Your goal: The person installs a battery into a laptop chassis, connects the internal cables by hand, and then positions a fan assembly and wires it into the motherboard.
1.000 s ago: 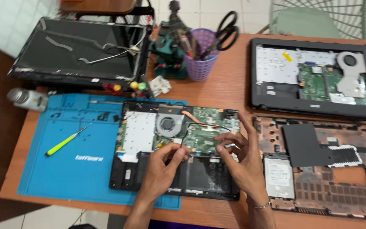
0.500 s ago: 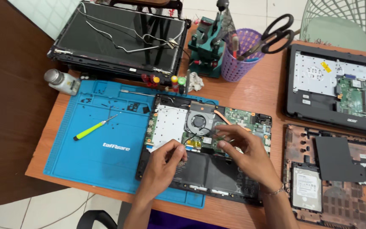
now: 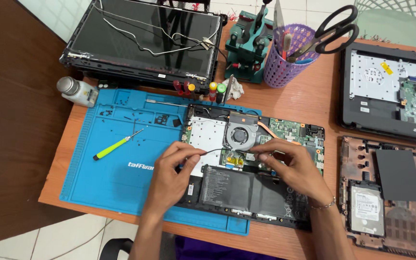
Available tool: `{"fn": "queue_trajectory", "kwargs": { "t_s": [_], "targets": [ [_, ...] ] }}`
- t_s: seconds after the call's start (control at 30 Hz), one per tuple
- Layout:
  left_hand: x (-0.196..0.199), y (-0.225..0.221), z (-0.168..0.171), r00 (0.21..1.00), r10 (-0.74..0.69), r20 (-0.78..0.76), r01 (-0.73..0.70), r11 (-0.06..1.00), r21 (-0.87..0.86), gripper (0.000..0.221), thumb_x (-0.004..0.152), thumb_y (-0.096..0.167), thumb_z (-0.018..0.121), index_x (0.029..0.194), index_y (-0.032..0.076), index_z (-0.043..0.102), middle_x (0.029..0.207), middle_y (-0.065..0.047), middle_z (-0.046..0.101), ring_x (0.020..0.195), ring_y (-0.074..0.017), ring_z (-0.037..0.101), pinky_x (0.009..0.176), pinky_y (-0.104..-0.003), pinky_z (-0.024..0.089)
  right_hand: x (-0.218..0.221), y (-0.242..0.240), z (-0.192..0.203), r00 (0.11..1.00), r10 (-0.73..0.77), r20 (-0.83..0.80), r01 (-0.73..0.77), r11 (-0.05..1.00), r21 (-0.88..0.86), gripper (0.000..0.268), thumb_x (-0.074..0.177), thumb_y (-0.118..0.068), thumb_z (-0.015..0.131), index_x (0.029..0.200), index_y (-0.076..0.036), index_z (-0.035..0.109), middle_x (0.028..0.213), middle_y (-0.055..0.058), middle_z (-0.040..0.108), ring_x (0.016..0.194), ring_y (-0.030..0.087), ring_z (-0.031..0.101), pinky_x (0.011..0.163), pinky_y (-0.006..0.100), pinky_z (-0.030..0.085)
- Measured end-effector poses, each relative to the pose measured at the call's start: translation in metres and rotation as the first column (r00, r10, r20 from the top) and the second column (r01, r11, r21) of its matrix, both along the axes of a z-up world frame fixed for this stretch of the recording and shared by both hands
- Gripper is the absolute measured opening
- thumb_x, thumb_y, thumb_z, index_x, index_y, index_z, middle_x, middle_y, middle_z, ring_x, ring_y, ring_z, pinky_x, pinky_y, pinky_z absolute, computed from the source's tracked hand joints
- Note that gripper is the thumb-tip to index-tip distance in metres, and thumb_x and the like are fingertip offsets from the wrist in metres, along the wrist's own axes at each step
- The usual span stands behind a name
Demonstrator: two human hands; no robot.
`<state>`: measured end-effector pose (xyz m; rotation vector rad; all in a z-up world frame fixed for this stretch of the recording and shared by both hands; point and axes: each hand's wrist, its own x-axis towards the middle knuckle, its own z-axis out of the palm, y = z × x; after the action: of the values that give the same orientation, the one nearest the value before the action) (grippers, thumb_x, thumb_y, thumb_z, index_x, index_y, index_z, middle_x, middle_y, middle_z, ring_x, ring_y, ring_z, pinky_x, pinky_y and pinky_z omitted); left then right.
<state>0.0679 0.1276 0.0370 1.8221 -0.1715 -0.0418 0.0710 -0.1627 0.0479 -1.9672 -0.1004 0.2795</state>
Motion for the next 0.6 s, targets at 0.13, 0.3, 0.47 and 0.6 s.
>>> {"fn": "queue_trajectory", "kwargs": {
  "t_s": [0.13, 0.3, 0.47, 0.6],
  "targets": [
    [0.009, 0.005, 0.002, 0.999, -0.016, 0.041, 0.012, 0.996, 0.091, 0.013, 0.092, 0.008, 0.071, 0.101, 0.007, 0.079, 0.099, -0.004, 0.069, 0.084, -0.0167, 0.067, 0.070, -0.030, 0.053, -0.003, -0.003, 0.004, 0.997, -0.007, 0.072, 0.007, 1.000, -0.012, 0.023, 0.086, -0.003, 0.073, 0.107, -0.005, 0.080, 0.109, 0.007, 0.077, 0.103, 0.017, 0.074, 0.091, 0.032, 0.061],
    [0.012, 0.001, -0.003, 0.988, -0.007, 0.152, -0.014, 0.991, 0.133, 0.013, 0.089, 0.005, 0.073, 0.101, 0.006, 0.078, 0.100, -0.007, 0.071, 0.094, -0.0209, 0.072, 0.083, -0.033, 0.057, -0.006, 0.001, 0.003, 0.994, -0.054, 0.096, 0.053, 0.999, 0.014, 0.023, 0.083, 0.003, 0.074, 0.105, -0.005, 0.078, 0.109, 0.008, 0.075, 0.104, 0.018, 0.074, 0.092, 0.032, 0.063],
    [0.016, 0.000, -0.007, 0.975, 0.024, 0.221, -0.060, 0.986, 0.156, 0.017, 0.087, 0.005, 0.075, 0.104, 0.005, 0.076, 0.102, -0.008, 0.073, 0.095, -0.0224, 0.073, 0.083, -0.035, 0.057, -0.009, 0.010, -0.004, 0.993, -0.108, 0.052, 0.100, 0.987, 0.124, 0.024, 0.087, 0.006, 0.070, 0.108, -0.003, 0.075, 0.113, 0.009, 0.073, 0.107, 0.018, 0.074, 0.091, 0.031, 0.059],
    [0.024, 0.001, -0.012, 0.980, 0.039, 0.196, -0.065, 0.989, 0.131, 0.021, 0.087, 0.006, 0.076, 0.108, 0.005, 0.075, 0.106, -0.008, 0.074, 0.092, -0.0214, 0.075, 0.080, -0.032, 0.060, -0.006, 0.013, -0.014, 0.993, -0.119, -0.025, 0.121, 0.956, 0.266, 0.028, 0.087, 0.007, 0.068, 0.114, 0.000, 0.072, 0.118, 0.010, 0.073, 0.110, 0.018, 0.073, 0.090, 0.031, 0.059]
  ]
}}
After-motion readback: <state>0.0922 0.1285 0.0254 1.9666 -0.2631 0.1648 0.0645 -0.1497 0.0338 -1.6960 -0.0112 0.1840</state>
